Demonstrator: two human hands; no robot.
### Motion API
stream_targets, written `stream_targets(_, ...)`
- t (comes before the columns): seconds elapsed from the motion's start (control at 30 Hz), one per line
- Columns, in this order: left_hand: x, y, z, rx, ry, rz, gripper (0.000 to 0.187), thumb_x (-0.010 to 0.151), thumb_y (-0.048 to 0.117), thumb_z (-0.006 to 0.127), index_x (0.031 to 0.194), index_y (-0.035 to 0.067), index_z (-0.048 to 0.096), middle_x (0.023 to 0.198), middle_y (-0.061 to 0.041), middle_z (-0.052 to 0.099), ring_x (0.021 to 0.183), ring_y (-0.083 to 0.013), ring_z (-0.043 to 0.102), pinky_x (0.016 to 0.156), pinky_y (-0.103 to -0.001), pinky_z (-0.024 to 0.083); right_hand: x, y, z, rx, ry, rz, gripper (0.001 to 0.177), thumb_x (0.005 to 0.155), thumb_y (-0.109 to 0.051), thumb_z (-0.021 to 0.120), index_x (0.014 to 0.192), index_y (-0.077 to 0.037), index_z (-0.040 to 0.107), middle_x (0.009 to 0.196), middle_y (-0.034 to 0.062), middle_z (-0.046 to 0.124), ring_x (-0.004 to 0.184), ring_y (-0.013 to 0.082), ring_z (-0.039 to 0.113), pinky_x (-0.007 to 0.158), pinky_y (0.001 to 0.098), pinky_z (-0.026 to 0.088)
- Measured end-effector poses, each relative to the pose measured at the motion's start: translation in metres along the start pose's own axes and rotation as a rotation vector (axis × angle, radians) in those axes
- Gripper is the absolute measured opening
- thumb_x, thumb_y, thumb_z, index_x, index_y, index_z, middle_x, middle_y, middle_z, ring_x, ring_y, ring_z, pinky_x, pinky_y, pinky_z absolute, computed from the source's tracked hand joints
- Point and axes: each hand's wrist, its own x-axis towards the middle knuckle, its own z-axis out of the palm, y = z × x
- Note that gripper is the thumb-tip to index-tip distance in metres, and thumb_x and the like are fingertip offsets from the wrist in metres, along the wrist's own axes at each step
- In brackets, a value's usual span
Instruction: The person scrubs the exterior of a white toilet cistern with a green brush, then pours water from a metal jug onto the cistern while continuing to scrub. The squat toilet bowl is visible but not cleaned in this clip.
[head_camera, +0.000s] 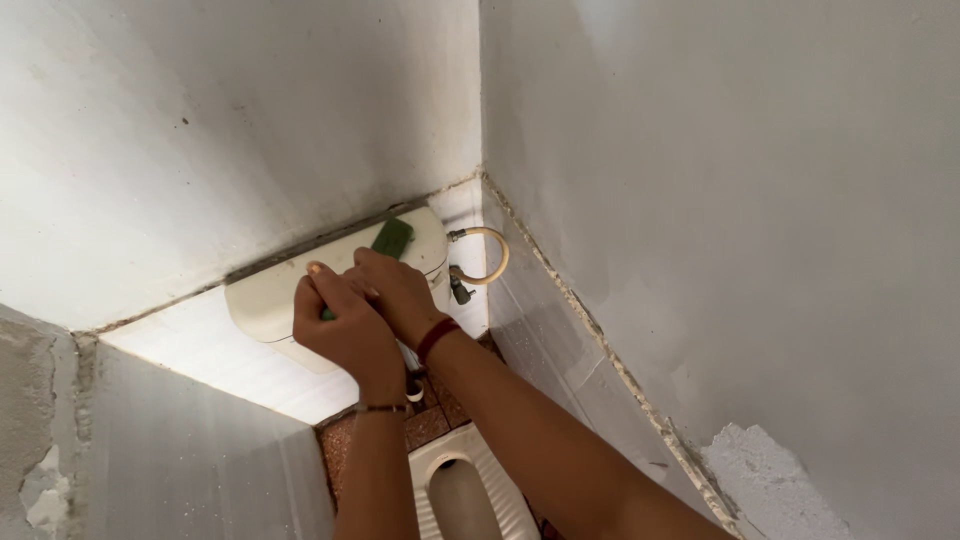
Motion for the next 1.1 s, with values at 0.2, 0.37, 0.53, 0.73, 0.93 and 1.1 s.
stream_targets(0.2,0.012,-0.006,0.015,0.096,-0.016,-0.021,0.044,0.111,0.018,0.051,0.068,0.009,0.048,0.059,0.004,0.05,0.055,-0.0057,0.043,0.052,-0.025,0.034,0.017,0.002,-0.007,0.03,0.077,-0.059,0.027,0.094,-0.029,0.058,0.078,-0.011,0.047,0.071,0.0052,0.062,0.065,0.0204,0.062,0.061,0.0357,0.05)
stream_targets(0.37,-0.019,-0.004,0.012,-0.012,0.032,-0.074,0.042,0.11,0.016,0.051,0.068,0.008,0.048,0.059,0.002,0.047,0.054,-0.0072,0.041,0.051,-0.027,0.034,-0.017,0.006,-0.02,-0.029,0.039,-0.029,0.027,0.097,-0.029,0.056,0.081,-0.01,0.046,0.071,0.006,0.062,0.066,0.022,0.063,0.061,0.0363,0.05)
stream_targets(0.53,-0.018,-0.021,0.014,-0.094,0.035,-0.05,0.043,0.111,0.013,0.051,0.069,0.008,0.046,0.061,0.0,0.049,0.056,-0.0082,0.044,0.055,-0.028,0.038,-0.007,0.006,-0.02,0.037,0.023,0.095,0.023,0.095,-0.031,0.056,0.087,-0.011,0.048,0.071,0.0063,0.062,0.066,0.0257,0.064,0.062,0.0384,0.051)
stream_targets(0.73,0.001,-0.033,0.012,-0.162,0.015,-0.062,0.043,0.108,0.01,0.053,0.065,0.008,0.046,0.054,0.0,0.044,0.048,-0.0098,0.04,0.048,-0.029,0.036,0.006,0.017,-0.011,-0.243,0.075,-0.063,0.019,0.093,-0.024,0.061,0.083,-0.009,0.053,0.081,0.0086,0.062,0.072,0.0265,0.064,0.063,0.0402,0.051)
stream_targets(0.93,0.013,-0.04,0.027,-0.234,-0.049,-0.014,0.045,0.106,0.007,0.056,0.062,0.009,0.043,0.055,0.0,0.042,0.05,-0.0091,0.039,0.049,-0.028,0.035,0.024,0.031,-0.014,-0.276,0.085,-0.192,0.022,0.09,-0.014,0.063,0.071,-0.008,0.055,0.095,0.0105,0.057,0.072,0.0251,0.063,0.061,0.038,0.052)
stream_targets(1.1,0.01,-0.041,0.025,-0.116,-0.104,-0.003,0.046,0.102,0.005,0.058,0.059,0.009,0.042,0.052,0.001,0.041,0.046,-0.0086,0.037,0.045,-0.028,0.028,0.022,0.04,-0.018,-0.069,-0.026,0.007,0.023,0.095,-0.02,0.067,0.094,-0.007,0.048,0.083,0.0092,0.063,0.074,0.0211,0.065,0.066,0.0355,0.054)
